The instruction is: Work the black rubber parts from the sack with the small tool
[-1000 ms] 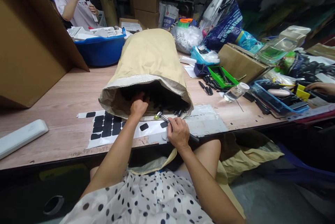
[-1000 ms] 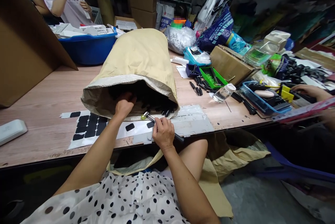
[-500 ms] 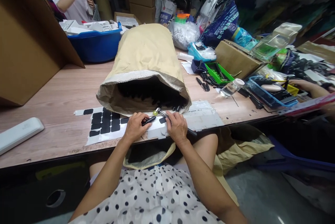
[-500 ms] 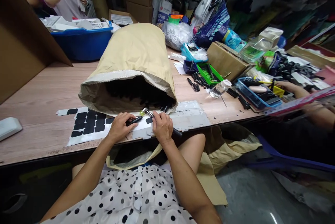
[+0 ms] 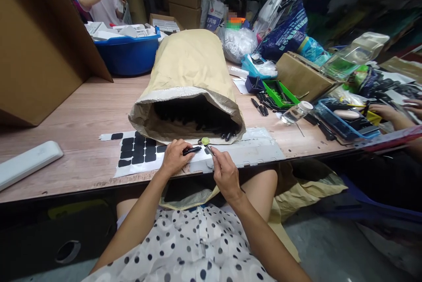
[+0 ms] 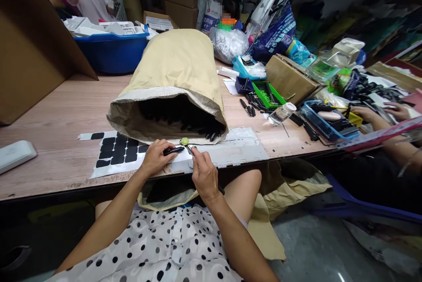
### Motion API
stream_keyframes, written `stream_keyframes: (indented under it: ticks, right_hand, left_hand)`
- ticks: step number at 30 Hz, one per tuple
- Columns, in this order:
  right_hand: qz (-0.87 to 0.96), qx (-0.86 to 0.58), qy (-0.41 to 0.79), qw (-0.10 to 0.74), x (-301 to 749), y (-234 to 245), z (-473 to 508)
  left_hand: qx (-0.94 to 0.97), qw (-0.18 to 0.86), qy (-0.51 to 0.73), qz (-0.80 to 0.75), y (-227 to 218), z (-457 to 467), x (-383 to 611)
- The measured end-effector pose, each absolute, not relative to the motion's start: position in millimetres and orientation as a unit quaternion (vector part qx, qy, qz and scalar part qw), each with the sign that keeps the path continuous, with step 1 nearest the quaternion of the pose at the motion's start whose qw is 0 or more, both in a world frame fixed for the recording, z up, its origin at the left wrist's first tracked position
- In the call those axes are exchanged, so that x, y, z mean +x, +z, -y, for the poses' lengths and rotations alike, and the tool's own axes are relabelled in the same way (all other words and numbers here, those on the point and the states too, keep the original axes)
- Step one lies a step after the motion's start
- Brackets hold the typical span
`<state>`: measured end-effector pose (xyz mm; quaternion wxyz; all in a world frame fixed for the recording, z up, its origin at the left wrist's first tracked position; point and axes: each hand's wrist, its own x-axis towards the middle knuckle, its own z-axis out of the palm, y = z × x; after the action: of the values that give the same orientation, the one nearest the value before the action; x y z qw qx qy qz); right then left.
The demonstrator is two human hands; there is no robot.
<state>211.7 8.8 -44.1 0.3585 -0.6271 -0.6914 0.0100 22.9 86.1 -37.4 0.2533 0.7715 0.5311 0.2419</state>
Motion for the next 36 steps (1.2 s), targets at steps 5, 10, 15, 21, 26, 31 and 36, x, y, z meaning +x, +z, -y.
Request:
stream_keyframes:
  ticks: [5,10,15,21,26,31,36]
  right_hand:
    - [0.700,-0.634,0.002,0.330,210.7,-46.5,-7.8]
    - [0.713,-0.612,-0.003,0.343,204.6,-43.2,-6.1]
    - [0.722,-0.612,0.001,0.322,202.8,-47.8,-5.3]
    - [0.714,-0.636,-0.067,0.284,228.2,-44.8,-37.1]
    - [0.717,-0.643,-0.124,0.239,243.3,-53.8,-60.3]
    - [0.702,-0.653,-0.124,0.256,240.5,-61.7,-60.1]
    - [0.699,-0.657,-0.121,0.254,239.3,-61.2,-59.8]
  left_hand:
    - [0.765,0.257,0.238,-0.541,-36.4,-85.1,24.6]
    - [0.763,0.262,0.245,-0.538,-37.4,-84.9,24.5]
    - [0.761,0.259,0.246,-0.542,-37.9,-84.7,25.2]
    - [0.766,0.255,0.247,-0.536,-35.4,-83.7,23.6]
    - [0.785,0.259,0.235,-0.511,-37.1,-82.6,18.2]
    - [0.820,0.254,0.229,-0.459,-33.5,-80.7,13.7]
    - [0.827,0.317,0.292,-0.361,-20.5,-53.2,16.6]
